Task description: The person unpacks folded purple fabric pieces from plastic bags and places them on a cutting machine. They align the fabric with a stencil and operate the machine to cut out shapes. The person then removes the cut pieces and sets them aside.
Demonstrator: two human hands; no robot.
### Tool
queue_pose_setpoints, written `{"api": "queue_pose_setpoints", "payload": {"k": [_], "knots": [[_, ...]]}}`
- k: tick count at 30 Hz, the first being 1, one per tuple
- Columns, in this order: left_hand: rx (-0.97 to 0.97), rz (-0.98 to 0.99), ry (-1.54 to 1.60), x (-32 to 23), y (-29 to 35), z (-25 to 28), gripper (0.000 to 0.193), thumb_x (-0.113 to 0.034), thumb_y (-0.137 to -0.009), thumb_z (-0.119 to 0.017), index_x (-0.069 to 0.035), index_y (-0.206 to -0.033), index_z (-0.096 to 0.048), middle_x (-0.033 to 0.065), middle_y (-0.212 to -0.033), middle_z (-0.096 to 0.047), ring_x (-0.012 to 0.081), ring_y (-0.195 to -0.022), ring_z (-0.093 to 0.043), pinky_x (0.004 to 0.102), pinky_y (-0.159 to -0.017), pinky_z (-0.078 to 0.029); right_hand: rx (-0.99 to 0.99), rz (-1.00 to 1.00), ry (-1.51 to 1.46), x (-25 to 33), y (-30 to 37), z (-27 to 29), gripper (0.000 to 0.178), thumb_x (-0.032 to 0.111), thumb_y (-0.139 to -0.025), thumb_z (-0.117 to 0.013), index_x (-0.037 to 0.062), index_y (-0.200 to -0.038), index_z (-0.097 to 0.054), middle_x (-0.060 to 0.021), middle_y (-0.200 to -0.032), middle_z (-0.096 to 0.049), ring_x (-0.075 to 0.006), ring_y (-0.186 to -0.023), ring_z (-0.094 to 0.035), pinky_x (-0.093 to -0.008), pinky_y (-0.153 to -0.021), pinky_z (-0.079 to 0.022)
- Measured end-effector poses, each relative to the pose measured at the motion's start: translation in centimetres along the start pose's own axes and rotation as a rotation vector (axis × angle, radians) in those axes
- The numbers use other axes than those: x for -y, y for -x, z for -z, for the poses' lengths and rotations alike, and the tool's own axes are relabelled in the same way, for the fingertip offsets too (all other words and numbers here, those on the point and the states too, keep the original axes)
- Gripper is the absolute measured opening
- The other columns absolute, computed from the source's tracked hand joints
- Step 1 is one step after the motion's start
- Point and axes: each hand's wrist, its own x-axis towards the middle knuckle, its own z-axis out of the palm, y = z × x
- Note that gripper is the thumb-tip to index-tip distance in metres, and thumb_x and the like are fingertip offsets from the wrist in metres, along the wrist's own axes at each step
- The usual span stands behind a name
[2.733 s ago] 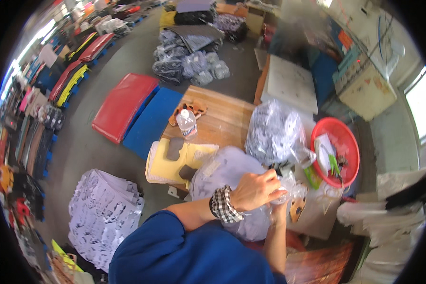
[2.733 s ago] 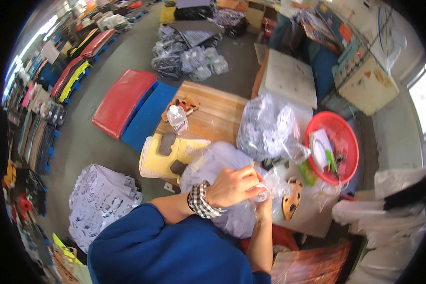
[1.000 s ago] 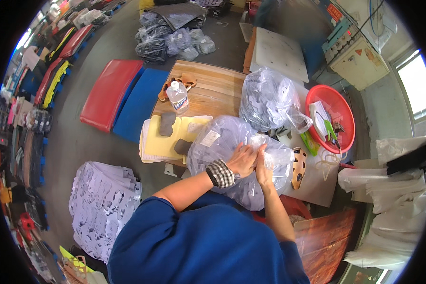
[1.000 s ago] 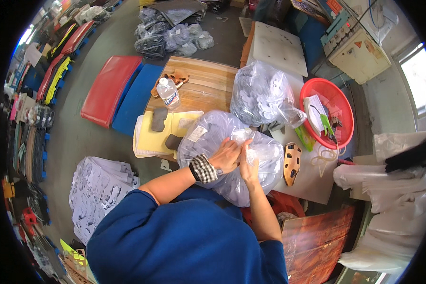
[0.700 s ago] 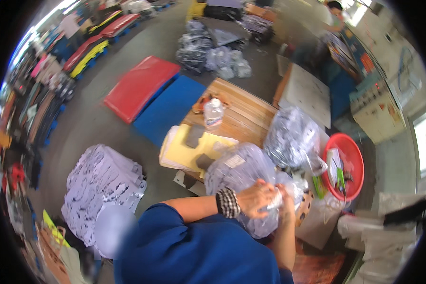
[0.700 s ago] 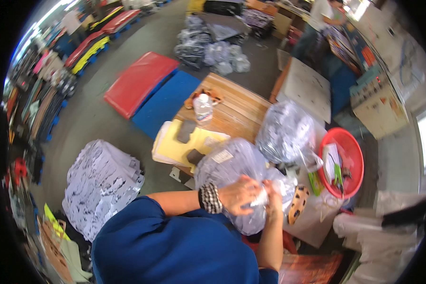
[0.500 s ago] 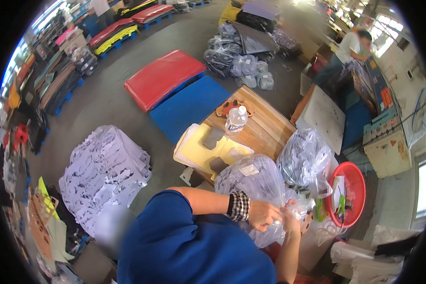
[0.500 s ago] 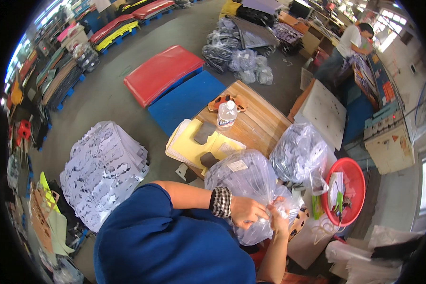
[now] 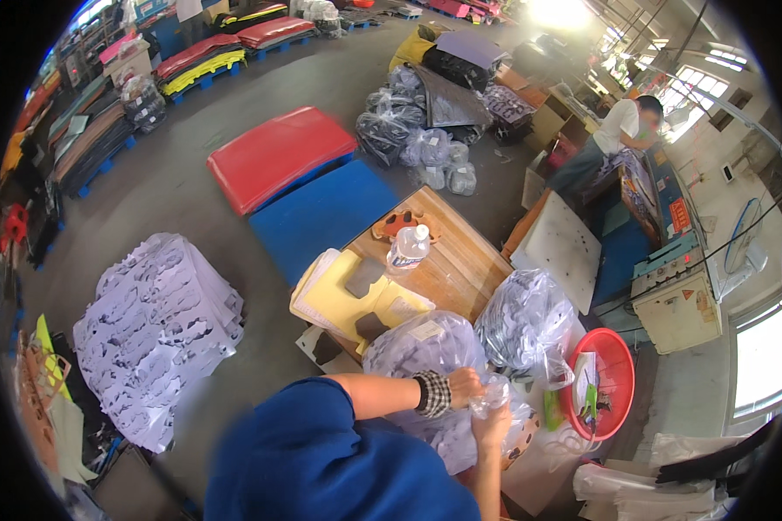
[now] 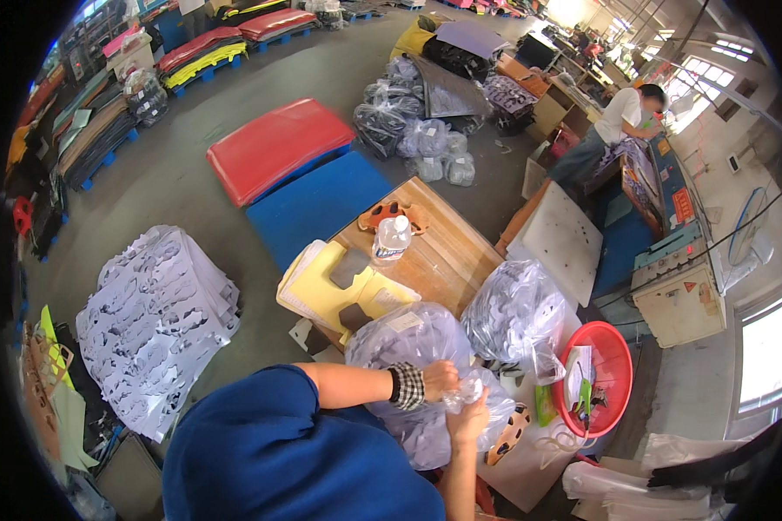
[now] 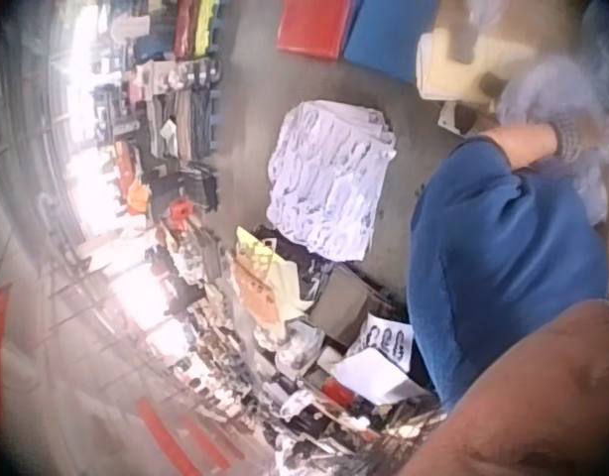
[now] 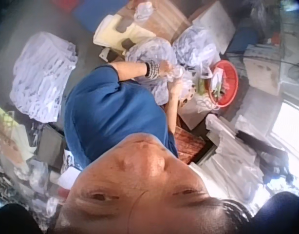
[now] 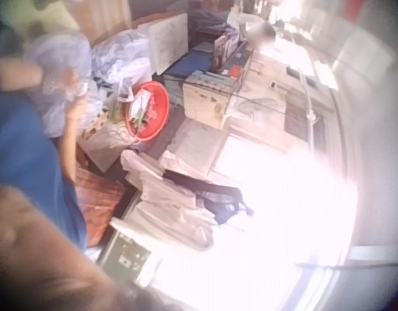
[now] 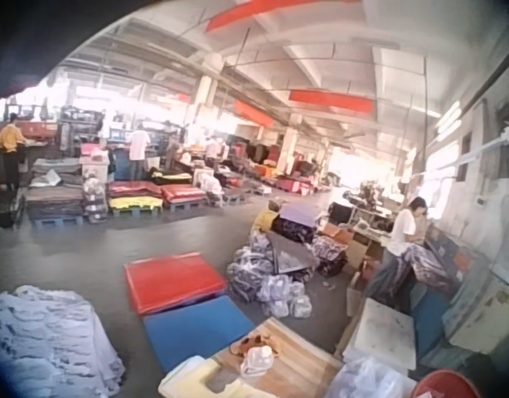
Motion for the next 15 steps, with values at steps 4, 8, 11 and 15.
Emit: {"api": "queue_pose_setpoints", "payload": {"k": [4, 8, 11, 15], "knots": [[-0.230, -0.047, 0.323, -0.2, 0.3, 0.3, 0.056, -0.017, -0.078, -0.070, -0.007, -0.131, -0.052, 0.0136, -0.076, -0.064, 0.0299, -0.077, -0.065, 0.0381, -0.066, -0.047, -0.211, 0.024, -0.227, 0.3, 1.4, -1.5, 0.021, 0.009, -0.078, -0.070, 0.0021, -0.093, -0.058, -0.0179, -0.081, -0.063, -0.0374, -0.069, -0.062, -0.0429, -0.063, -0.049], [0.083, 0.137, 1.204, 0.0, -0.6, 2.9, 0.085, -0.017, -0.082, -0.070, -0.006, -0.151, -0.021, 0.0159, -0.087, -0.064, 0.0258, -0.083, -0.065, 0.0350, -0.070, -0.051, -0.190, -0.089, -0.358, 1.7, 2.2, -0.6, 0.013, 0.003, -0.076, -0.068, 0.0020, -0.087, -0.061, -0.0171, -0.086, -0.061, -0.0347, -0.076, -0.060, -0.0397, -0.072, -0.048], [0.094, 0.305, 0.933, 0.1, -2.2, 4.4, 0.091, -0.022, -0.080, -0.073, -0.006, -0.151, -0.019, 0.0160, -0.091, -0.064, 0.0246, -0.084, -0.065, 0.0368, -0.072, -0.051, -0.057, 0.105, -0.307, 3.0, 2.0, 0.7, 0.022, 0.008, -0.071, -0.071, 0.0045, -0.091, -0.066, -0.0182, -0.098, -0.059, -0.0376, -0.091, -0.057, -0.0432, -0.080, -0.046], [0.030, 0.078, 0.419, 0.3, -4.7, 4.5, 0.041, -0.034, -0.079, -0.070, -0.004, -0.106, -0.060, 0.0174, -0.081, -0.065, 0.0342, -0.076, -0.065, 0.0441, -0.064, -0.049, 0.042, 0.120, -0.251, 3.1, 2.5, 2.0, 0.026, 0.012, -0.066, -0.072, 0.0070, -0.091, -0.067, -0.0198, -0.112, -0.056, -0.0428, -0.114, -0.047, -0.0514, -0.096, -0.038]]}}
